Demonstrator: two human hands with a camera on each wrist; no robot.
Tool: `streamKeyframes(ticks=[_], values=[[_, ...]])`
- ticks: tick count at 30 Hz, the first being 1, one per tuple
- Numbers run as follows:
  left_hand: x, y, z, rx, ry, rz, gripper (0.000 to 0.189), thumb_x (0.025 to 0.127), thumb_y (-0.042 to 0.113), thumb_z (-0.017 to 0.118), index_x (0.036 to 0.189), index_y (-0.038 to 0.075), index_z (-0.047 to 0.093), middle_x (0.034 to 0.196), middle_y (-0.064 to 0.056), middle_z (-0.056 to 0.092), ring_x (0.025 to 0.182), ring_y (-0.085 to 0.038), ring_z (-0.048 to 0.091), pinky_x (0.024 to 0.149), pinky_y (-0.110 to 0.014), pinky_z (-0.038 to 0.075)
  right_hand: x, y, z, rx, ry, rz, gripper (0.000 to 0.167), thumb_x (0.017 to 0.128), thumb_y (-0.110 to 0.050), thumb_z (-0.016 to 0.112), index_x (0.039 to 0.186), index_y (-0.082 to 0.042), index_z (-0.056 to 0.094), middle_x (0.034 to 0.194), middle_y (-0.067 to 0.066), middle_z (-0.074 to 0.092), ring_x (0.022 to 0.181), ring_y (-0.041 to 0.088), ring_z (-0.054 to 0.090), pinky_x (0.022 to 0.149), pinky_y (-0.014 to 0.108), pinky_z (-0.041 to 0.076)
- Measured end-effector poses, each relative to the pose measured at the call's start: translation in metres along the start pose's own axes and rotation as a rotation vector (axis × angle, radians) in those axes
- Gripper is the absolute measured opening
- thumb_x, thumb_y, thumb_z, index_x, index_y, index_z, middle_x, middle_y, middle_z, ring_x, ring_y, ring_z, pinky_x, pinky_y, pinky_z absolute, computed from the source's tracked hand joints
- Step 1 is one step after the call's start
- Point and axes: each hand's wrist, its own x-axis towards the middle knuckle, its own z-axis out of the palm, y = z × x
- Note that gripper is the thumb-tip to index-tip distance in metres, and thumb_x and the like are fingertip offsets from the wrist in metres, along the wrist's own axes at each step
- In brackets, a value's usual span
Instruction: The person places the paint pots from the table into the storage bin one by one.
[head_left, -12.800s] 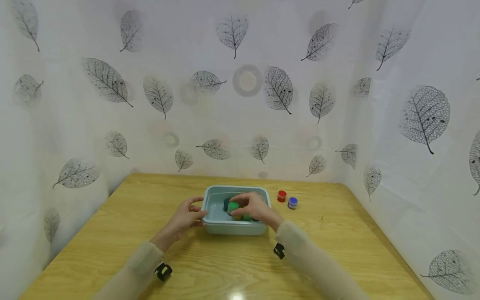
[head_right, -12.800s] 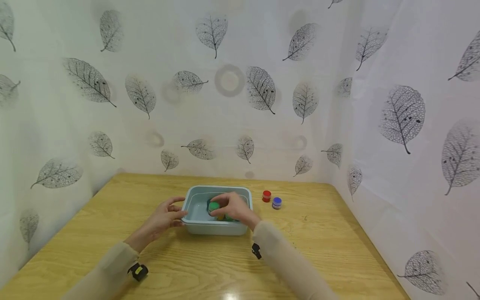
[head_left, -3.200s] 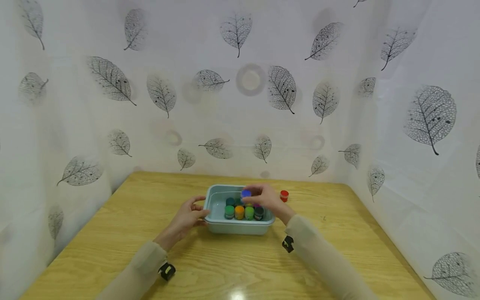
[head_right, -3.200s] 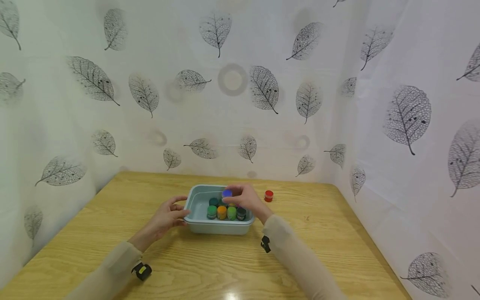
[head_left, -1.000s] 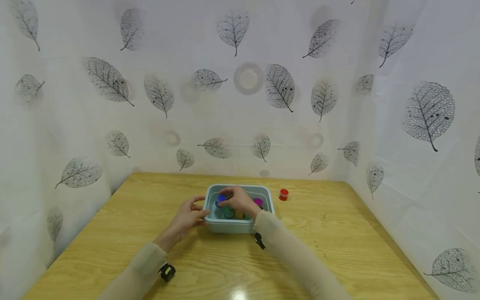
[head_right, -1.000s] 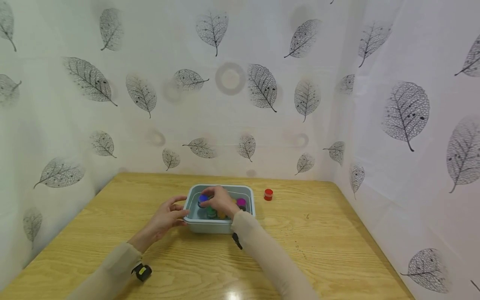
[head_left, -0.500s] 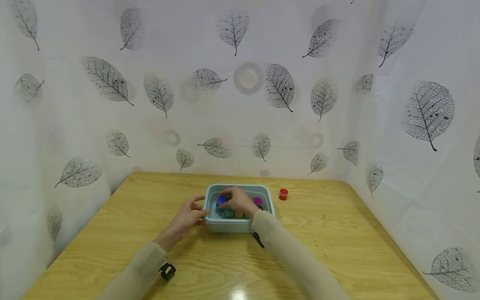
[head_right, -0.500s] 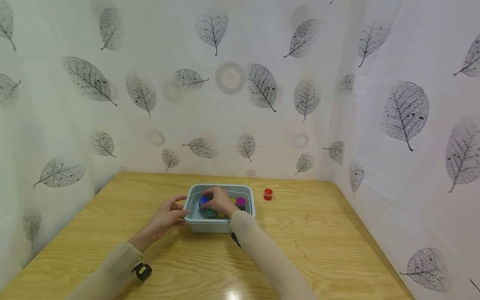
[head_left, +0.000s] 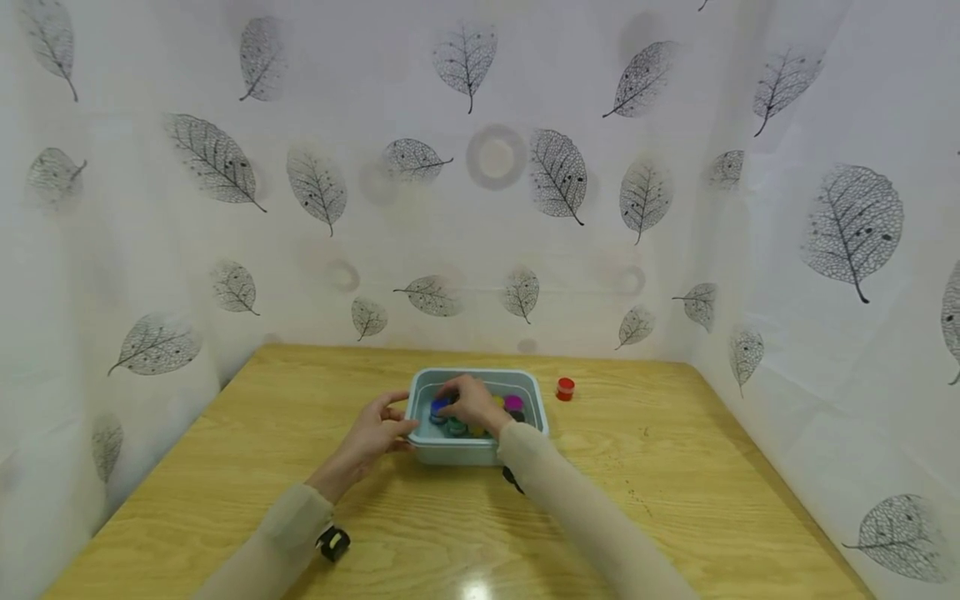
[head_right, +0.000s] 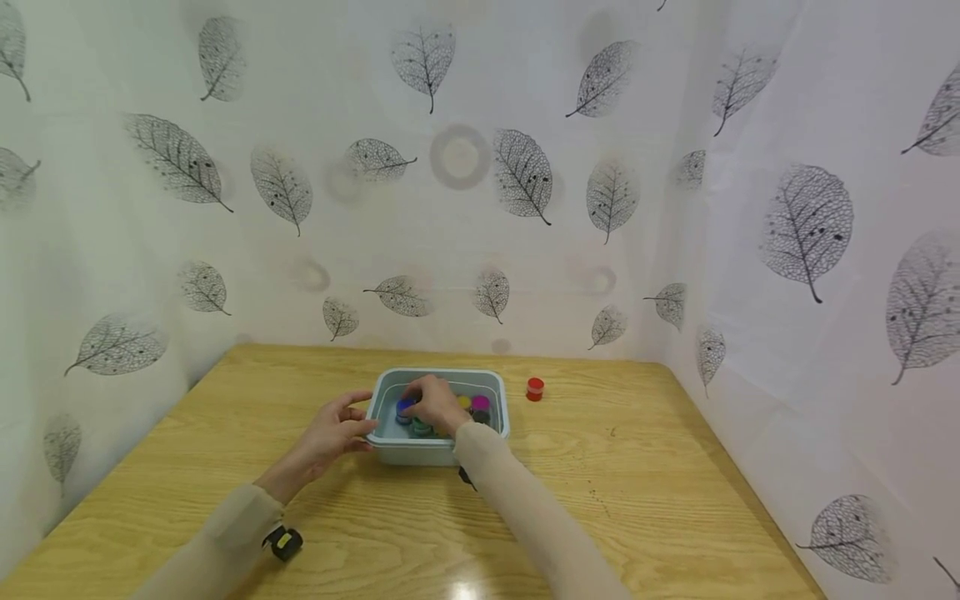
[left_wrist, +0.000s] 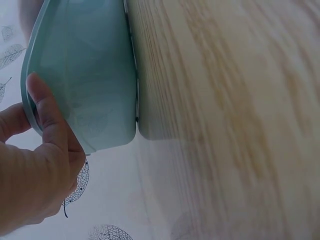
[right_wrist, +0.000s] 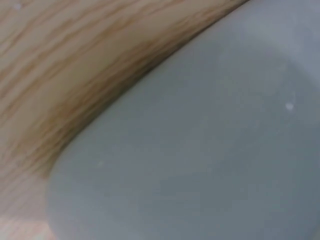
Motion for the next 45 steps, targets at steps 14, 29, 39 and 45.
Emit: streamKeyframes(ticks=[14,29,39,45], values=[[0.002,-0.002,0.0,0.014,0.01,0.0,0.061,0.092,-0.002,0.062,0.147,0.0,0.036,0.105,-0.016,0.054,0.075,-0.019,0.066,0.072,-0.039,0.062,0.001,0.001,0.0,-0.006,0.048,0.045,0.015,0.089,-0.007,0.07,0.103,-0.006,0.076,0.1,0.006,0.074,0.098,0.02,0.067,0.09,0.035,0.056],[0.002,0.0,-0.001,0.016,-0.006,0.003,0.061,0.092,-0.002,0.062,0.147,-0.001,0.035,0.104,-0.017,0.052,0.075,-0.021,0.065,0.073,-0.04,0.062,-0.008,0.003,-0.012,0.123,0.01,0.021,0.022,0.089,-0.015,0.072,0.11,-0.009,0.074,0.103,0.002,0.073,0.092,0.014,0.066,0.085,0.03,0.056],[0.004,-0.002,-0.002,0.005,-0.007,-0.019,0.061,0.092,-0.001,0.063,0.147,0.002,0.036,0.106,-0.018,0.051,0.081,-0.023,0.066,0.074,-0.039,0.062,-0.018,0.009,-0.034,0.228,-0.043,0.003,0.029,0.091,-0.022,0.071,0.116,-0.009,0.071,0.106,0.002,0.072,0.091,0.015,0.066,0.077,0.032,0.059],[0.004,-0.004,-0.002,0.004,-0.019,-0.014,0.063,0.092,0.0,0.064,0.147,0.001,0.035,0.107,-0.019,0.052,0.083,-0.025,0.067,0.074,-0.039,0.062,-0.021,0.014,-0.05,0.256,-0.064,0.006,0.031,0.091,-0.019,0.07,0.12,-0.006,0.069,0.109,0.005,0.071,0.093,0.022,0.066,0.078,0.038,0.059]])
